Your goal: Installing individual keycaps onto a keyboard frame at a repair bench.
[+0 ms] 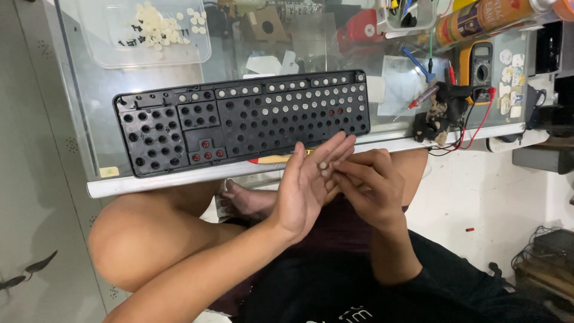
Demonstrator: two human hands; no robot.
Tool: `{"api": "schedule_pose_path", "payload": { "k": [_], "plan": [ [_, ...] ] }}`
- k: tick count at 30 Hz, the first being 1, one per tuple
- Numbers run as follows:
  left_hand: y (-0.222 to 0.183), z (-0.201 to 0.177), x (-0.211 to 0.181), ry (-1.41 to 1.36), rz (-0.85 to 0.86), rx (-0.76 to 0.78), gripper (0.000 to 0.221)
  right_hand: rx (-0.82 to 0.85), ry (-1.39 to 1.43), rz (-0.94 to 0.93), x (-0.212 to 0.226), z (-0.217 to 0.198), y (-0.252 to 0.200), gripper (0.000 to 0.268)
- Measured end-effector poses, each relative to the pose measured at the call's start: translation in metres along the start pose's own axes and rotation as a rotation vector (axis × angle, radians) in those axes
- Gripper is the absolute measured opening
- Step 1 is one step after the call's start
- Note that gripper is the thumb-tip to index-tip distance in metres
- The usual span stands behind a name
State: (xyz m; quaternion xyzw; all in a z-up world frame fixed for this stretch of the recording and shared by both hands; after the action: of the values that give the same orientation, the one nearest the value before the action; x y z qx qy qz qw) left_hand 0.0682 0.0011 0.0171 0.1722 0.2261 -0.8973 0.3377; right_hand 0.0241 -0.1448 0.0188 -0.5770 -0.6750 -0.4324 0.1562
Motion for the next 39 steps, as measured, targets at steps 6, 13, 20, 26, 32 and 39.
{"api": "schedule_pose_path", "payload": {
  "k": [6, 13, 20, 26, 32, 39],
  "plan": [
    [-0.006, -0.007, 0.009, 0.037, -0.041, -0.039, 0.076, 0.114, -0.129, -0.013, -0.024, 0.004, -0.015, 0.01],
    [0.0, -0.011, 0.013, -0.027, -0.155, -0.126, 0.078, 0.002, 0.124, 0.176, -0.045, 0.004, 0.01, 0.01],
    [-0.003, -0.008, 0.017, 0.013, -0.148, -0.11, 0.076, -0.189, -0.173, 0.127, -0.096, 0.03, 0.022, 0.006],
    [-0.005, -0.01, 0.02, 0.005, -0.155, -0.1, 0.077, -0.178, -0.305, 0.03, -0.113, 0.038, 0.012, 0.007],
    [-0.009, -0.005, 0.011, 0.044, -0.133, -0.069, 0.077, -0.184, -0.353, -0.064, -0.11, 0.034, 0.01, 0.009],
    [0.0, -0.015, 0.013, -0.008, 0.007, -0.088, 0.077, -0.298, 0.0, 0.01, -0.063, 0.0, 0.014, 0.008]
  ]
}}
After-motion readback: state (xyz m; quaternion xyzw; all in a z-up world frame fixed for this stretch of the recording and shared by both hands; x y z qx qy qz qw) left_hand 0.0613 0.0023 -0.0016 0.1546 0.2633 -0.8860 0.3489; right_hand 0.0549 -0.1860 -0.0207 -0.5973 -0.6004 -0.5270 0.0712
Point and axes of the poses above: each hand's wrist, its own y-axis towards the middle knuckle, its own z-axis out of the palm, x = y × z, the point moved 1 cm from there along y, towards the middle knuckle, and after that the axes turned 11 degrees about y, right-handed, at the moved point
